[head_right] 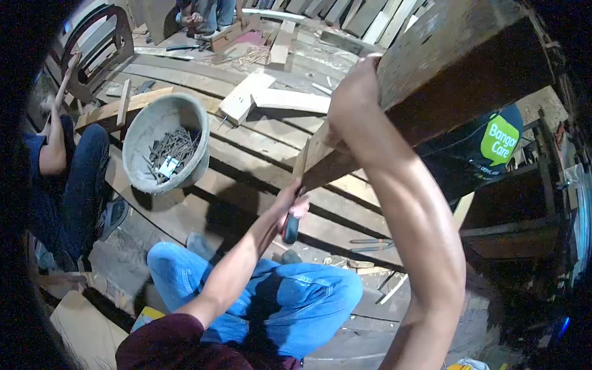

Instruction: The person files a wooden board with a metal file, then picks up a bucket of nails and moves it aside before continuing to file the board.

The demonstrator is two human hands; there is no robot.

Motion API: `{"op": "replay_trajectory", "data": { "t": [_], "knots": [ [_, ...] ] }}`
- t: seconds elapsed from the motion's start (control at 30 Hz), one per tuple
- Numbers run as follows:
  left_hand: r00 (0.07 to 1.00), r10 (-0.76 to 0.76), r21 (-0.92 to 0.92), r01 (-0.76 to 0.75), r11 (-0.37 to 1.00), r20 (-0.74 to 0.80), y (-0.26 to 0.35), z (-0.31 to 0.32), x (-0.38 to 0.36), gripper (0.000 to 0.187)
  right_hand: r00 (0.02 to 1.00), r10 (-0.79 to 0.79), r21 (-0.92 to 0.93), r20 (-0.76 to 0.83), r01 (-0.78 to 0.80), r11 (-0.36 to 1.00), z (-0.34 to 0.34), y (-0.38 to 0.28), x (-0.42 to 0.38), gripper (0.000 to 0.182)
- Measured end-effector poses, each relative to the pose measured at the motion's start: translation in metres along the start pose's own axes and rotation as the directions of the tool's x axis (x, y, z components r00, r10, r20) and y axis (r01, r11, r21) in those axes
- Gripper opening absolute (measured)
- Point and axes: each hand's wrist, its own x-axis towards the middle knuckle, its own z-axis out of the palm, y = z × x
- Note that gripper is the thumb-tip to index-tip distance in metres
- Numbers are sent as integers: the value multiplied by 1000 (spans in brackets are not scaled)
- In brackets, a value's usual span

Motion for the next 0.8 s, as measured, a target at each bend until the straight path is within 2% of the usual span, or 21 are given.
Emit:
{"op": "replay_trajectory", "data": {
  "t": [0.07,0.1,0.17,0.23,0.27,0.3,0.37,0.4,0.43,0.47,0.57,0.6,0.63,0.67,0.77,0.8],
  "knots": [
    [999,-36,-26,36,999,0,-21,0,-28,43,995,-2,-48,98,7,999,-13,2,-7,78],
    [997,48,130,-41,991,-55,-31,-1,-39,44,990,-5,-67,144,15,998,-18,1,-9,78],
    [999,37,114,-38,993,11,-31,-4,-41,44,997,-6,8,77,5,1000,-10,2,-2,72],
    [999,-38,19,38,999,-3,-10,-12,-13,44,998,-3,33,65,0,999,-12,2,-5,69],
    [1000,3,113,0,994,-21,3,-5,-5,45,994,1,32,112,-5,999,-23,3,-12,72],
    [996,14,38,-18,999,84,10,1,0,45,992,-3,22,124,0,1000,-24,3,-14,72],
    [997,-61,79,65,995,-53,0,6,-11,44,989,-16,-1,146,17,1000,-23,4,-12,73],
    [999,-8,108,11,994,-35,-12,6,-27,44,992,5,-35,127,-1,999,-8,1,0,89],
    [999,48,138,-45,989,-17,-25,6,-44,43,994,20,-20,110,-18,1000,-10,4,0,84],
    [999,19,207,-13,978,-29,-29,14,-60,46,995,28,1,100,-28,1000,-12,4,-2,79],
    [999,33,118,-36,992,27,-24,6,-39,44,997,15,40,81,-19,999,-11,0,-1,77],
    [997,-64,147,68,987,-30,-1,19,-32,50,998,23,62,52,-26,998,-2,-2,6,77],
    [998,12,151,-3,989,-59,10,26,-14,59,999,38,82,22,-40,996,-13,-2,-3,77],
    [999,30,157,-25,987,-35,7,28,-12,59,990,12,-27,144,-8,1000,-24,1,-16,74],
    [999,49,225,-51,973,16,-14,36,-46,51,995,-1,12,103,0,1000,-7,3,-11,72],
    [991,60,257,-28,966,-119,-22,48,-62,51,999,-5,43,41,4,999,6,5,-3,73]
  ]
}}
